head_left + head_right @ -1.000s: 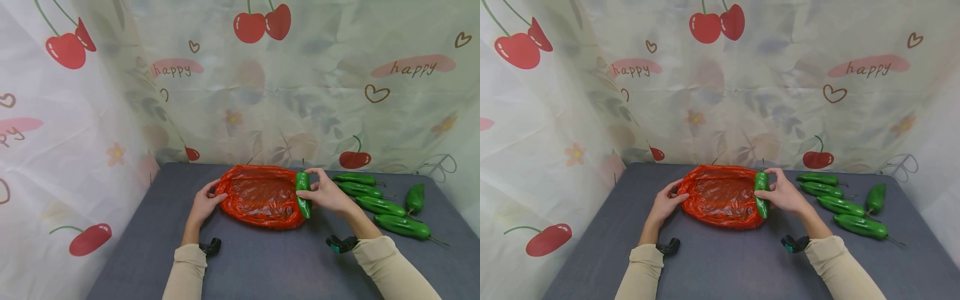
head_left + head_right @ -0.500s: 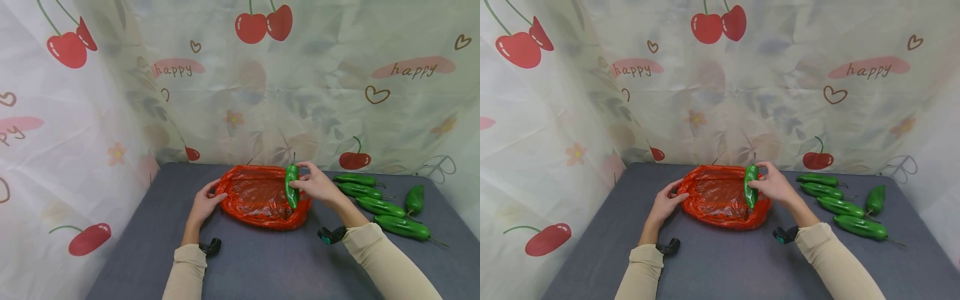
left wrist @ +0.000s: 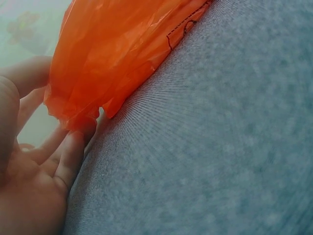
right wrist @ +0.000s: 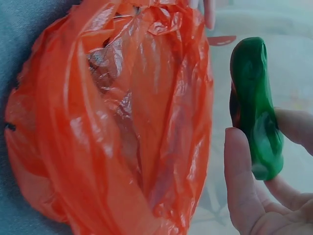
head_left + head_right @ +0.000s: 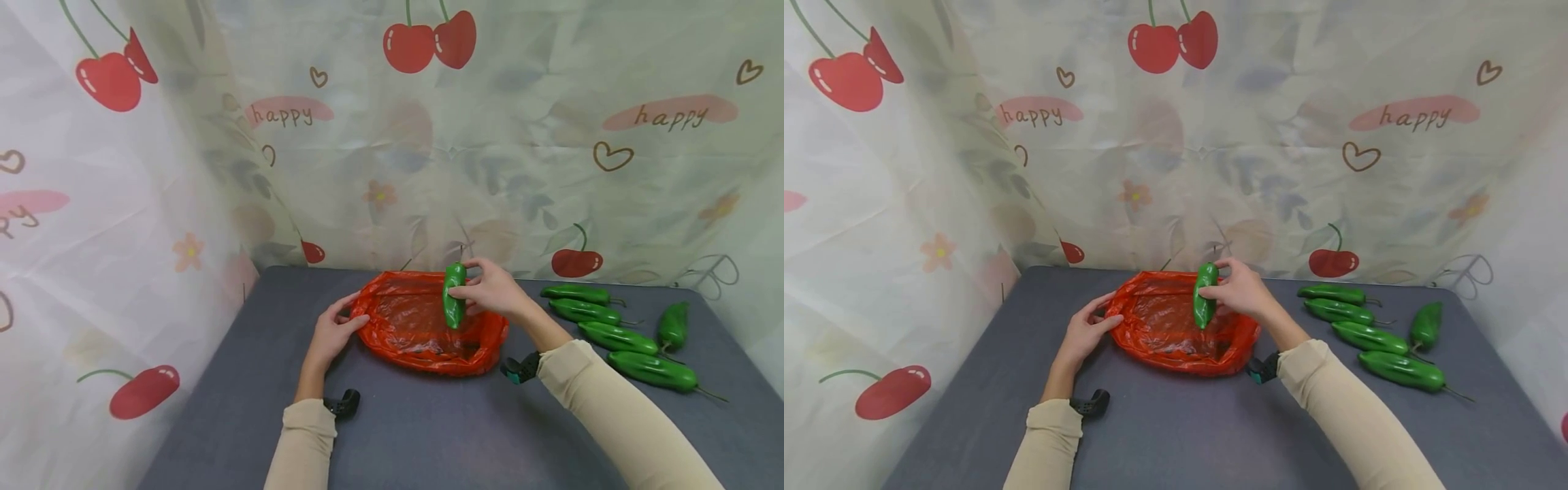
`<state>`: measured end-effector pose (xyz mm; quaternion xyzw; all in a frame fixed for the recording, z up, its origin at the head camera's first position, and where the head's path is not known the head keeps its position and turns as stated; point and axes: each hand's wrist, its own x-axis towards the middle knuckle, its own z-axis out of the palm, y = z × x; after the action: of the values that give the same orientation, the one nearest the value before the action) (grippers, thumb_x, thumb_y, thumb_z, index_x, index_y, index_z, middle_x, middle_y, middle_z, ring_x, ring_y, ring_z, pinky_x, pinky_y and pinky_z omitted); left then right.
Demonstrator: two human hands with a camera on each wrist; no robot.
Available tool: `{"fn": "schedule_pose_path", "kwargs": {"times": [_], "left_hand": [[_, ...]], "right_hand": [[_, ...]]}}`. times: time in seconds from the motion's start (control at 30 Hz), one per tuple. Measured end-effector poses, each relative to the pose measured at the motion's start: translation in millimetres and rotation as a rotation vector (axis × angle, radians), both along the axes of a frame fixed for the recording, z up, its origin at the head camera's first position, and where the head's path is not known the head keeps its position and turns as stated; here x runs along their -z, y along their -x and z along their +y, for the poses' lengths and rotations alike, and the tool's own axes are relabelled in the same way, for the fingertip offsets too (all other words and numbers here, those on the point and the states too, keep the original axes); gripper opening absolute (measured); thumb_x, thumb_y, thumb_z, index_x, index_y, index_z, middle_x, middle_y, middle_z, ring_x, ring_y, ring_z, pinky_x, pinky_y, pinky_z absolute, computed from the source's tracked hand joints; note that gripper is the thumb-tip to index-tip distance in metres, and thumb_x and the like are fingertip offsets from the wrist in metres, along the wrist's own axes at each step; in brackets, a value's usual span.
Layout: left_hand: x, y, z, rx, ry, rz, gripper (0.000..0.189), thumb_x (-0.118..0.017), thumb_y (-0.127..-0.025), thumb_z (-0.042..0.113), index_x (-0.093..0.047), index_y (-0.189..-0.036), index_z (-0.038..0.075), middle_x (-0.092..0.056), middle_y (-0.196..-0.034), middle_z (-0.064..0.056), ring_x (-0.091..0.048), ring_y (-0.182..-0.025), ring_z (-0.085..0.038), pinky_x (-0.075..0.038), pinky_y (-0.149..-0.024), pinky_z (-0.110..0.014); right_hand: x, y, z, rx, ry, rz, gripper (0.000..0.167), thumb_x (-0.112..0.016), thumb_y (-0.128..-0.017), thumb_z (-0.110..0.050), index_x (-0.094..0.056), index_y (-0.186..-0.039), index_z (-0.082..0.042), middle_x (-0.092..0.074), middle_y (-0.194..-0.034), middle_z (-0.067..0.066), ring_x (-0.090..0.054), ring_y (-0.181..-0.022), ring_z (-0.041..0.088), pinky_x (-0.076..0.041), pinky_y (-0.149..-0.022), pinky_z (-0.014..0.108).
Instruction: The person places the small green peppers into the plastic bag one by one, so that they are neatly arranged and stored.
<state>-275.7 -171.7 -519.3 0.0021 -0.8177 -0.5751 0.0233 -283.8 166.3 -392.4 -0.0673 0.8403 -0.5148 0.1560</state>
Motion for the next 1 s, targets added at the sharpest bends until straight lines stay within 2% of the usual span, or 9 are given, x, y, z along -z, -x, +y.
{"fn": "schedule_pose_path", "kwargs": {"times": [0.17, 0.37, 0.53, 0.73, 1.0], "left_hand": [[1.0, -1.0, -0.4, -0.008, 0.009, 0.000, 0.053, -0.080, -0.089, 0.038, -0.062, -0.138, 0.033, -0.060, -0.138, -0.007, -0.061, -0.089, -0.021, -0.050, -0.071, -0.029], [1.0, -1.7, -1.3, -0.014, 0.008, 0.002, 0.050, -0.080, -0.089, 0.037, -0.064, -0.136, 0.032, -0.061, -0.135, -0.006, -0.060, -0.088, -0.022, -0.050, -0.071, -0.029], [2.1, -1.3, -1.3, -0.009, -0.002, 0.017, 0.047, -0.080, -0.089, 0.036, -0.065, -0.133, 0.030, -0.062, -0.133, -0.006, -0.060, -0.084, -0.021, -0.049, -0.069, -0.028], [2.0, -0.6, -0.5, 0.003, -0.015, 0.021, 0.044, -0.080, -0.089, 0.037, -0.066, -0.130, 0.029, -0.063, -0.131, -0.007, -0.060, -0.080, -0.022, -0.049, -0.067, -0.028], [0.1, 0.1, 0.4, 0.002, -0.019, 0.016, 0.041, -0.080, -0.090, 0.034, -0.067, -0.128, 0.027, -0.063, -0.131, -0.008, -0.060, -0.079, -0.022, -0.049, -0.066, -0.027]], "right_hand": [[-1.1, 5.5, -10.4, -0.018, -0.048, -0.003, 0.077, -0.076, -0.093, -0.028, -0.033, -0.153, -0.005, -0.068, -0.118, 0.024, -0.075, -0.084, 0.022, -0.062, -0.075, 0.041], [0.7, 9.3, -22.8, -0.038, -0.102, 0.003, 0.071, -0.076, -0.093, -0.027, -0.039, -0.148, -0.004, -0.071, -0.112, 0.023, -0.076, -0.086, 0.029, -0.062, -0.070, 0.037], [3.4, 11.7, -33.6, -0.033, -0.134, 0.013, 0.068, -0.077, -0.092, -0.028, -0.042, -0.146, -0.006, -0.068, -0.116, 0.022, -0.075, -0.087, 0.029, -0.062, -0.069, 0.036], [6.8, 15.0, -47.9, -0.052, -0.159, 0.006, 0.070, -0.076, -0.093, -0.027, -0.040, -0.148, -0.005, -0.062, -0.126, 0.025, -0.076, -0.091, 0.031, -0.062, -0.078, 0.046], [14.2, 15.5, -67.8, -0.087, -0.204, 0.013, 0.070, -0.077, -0.092, -0.026, -0.041, -0.147, -0.002, -0.062, -0.127, 0.025, -0.075, -0.088, 0.030, -0.062, -0.075, 0.044]]}}
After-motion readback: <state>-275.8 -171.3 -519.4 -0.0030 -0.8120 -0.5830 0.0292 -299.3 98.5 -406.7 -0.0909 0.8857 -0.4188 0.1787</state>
